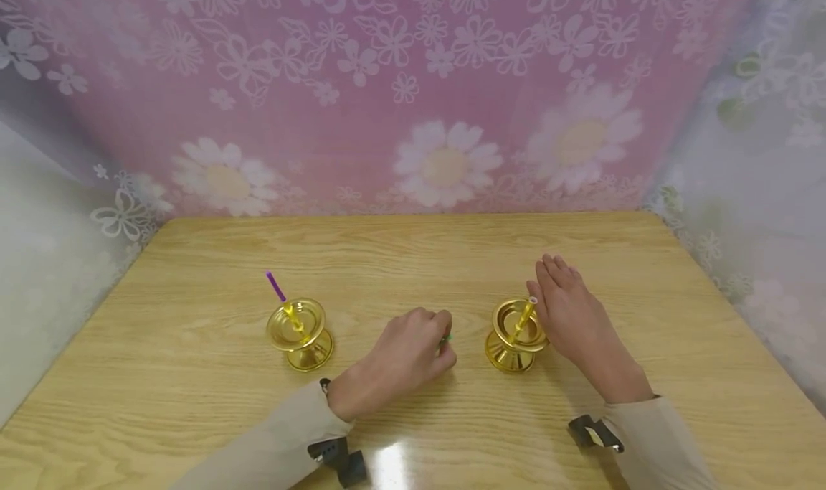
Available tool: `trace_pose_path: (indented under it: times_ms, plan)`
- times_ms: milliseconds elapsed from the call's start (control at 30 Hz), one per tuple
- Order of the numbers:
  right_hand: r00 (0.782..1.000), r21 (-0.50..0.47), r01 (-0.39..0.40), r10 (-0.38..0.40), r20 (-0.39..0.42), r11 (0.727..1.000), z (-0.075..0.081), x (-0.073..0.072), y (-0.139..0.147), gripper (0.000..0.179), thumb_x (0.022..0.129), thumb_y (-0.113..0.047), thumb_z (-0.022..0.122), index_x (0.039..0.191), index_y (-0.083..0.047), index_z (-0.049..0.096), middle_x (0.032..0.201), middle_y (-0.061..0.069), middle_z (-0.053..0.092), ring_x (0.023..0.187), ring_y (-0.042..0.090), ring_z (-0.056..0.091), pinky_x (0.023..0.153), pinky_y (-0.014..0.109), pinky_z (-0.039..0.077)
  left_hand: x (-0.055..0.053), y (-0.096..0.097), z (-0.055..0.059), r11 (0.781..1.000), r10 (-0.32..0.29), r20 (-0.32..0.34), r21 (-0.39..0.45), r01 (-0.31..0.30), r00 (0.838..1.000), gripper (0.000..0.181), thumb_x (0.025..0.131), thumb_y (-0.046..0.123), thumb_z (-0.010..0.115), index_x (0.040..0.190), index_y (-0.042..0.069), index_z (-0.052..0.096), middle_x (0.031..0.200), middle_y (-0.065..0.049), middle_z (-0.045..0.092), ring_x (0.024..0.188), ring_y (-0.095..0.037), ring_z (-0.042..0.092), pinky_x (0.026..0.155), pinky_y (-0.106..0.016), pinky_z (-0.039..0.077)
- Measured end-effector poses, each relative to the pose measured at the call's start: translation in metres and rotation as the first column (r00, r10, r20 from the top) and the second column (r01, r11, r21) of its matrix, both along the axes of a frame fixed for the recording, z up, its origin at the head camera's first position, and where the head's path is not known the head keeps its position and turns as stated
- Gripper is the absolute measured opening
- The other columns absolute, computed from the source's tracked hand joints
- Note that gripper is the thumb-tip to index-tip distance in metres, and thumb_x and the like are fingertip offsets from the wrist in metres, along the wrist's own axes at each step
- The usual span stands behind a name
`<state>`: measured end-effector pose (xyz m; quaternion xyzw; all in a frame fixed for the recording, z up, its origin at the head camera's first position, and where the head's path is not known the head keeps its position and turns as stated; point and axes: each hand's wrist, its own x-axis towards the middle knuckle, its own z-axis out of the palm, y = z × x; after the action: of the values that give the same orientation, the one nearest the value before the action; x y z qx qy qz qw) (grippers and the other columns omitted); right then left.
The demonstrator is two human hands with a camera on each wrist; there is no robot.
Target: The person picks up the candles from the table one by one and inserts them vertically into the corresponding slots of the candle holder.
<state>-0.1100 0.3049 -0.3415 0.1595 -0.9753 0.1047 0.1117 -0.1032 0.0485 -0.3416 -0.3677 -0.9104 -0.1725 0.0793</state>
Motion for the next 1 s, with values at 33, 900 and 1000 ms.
trace_pose_path:
  times_ms: [33, 900, 1000]
  plan:
    - [1.0, 0.0, 0.002, -0.002, 0.004, 1.0, 0.0002, 0.0, -0.0001, 0.043, 0.104, -0.01, 0.041, 0.132, 0.023, 0.04, 0.138, 0.042, 0.035, 0.13, 0.054, 0.032, 0.109, 0.059, 0.024, -0.0001, 0.0001, 0.0005, 1.0, 0.0, 0.001, -0.001, 0.0, 1.0, 0.024, 0.077, 0.005, 0.061, 0.064, 0.014, 0.043, 0.055, 0.008, 0.026, 0.052, -0.006, 0.029, 0.04, -0.017, 0.029]
    - [0.994, -0.002, 0.041, -0.04, 0.104, 0.999, 0.0042, -0.0001, -0.0012, 0.047, 0.106, -0.016, 0.036, 0.135, 0.022, 0.038, 0.141, 0.041, 0.033, 0.132, 0.054, 0.03, 0.106, 0.061, 0.027, -0.0002, 0.0058, 0.0086, 0.998, -0.048, -0.06, 0.028, 0.05, 0.997, 0.021, 0.081, 0.003, 0.063, 0.067, 0.013, 0.049, 0.056, 0.008, 0.034, 0.053, -0.003, 0.028, 0.041, -0.013, 0.024]
    - [0.993, -0.013, 0.04, -0.038, 0.109, 0.999, 0.0047, -0.0001, -0.0018, 0.049, 0.106, -0.017, 0.034, 0.135, 0.021, 0.037, 0.141, 0.041, 0.032, 0.132, 0.054, 0.029, 0.107, 0.061, 0.025, -0.0003, 0.0067, 0.0085, 0.998, -0.044, -0.077, 0.041, 0.047, 0.996, 0.023, 0.08, 0.003, 0.063, 0.066, 0.013, 0.047, 0.055, 0.008, 0.033, 0.052, -0.003, 0.027, 0.041, -0.013, 0.023]
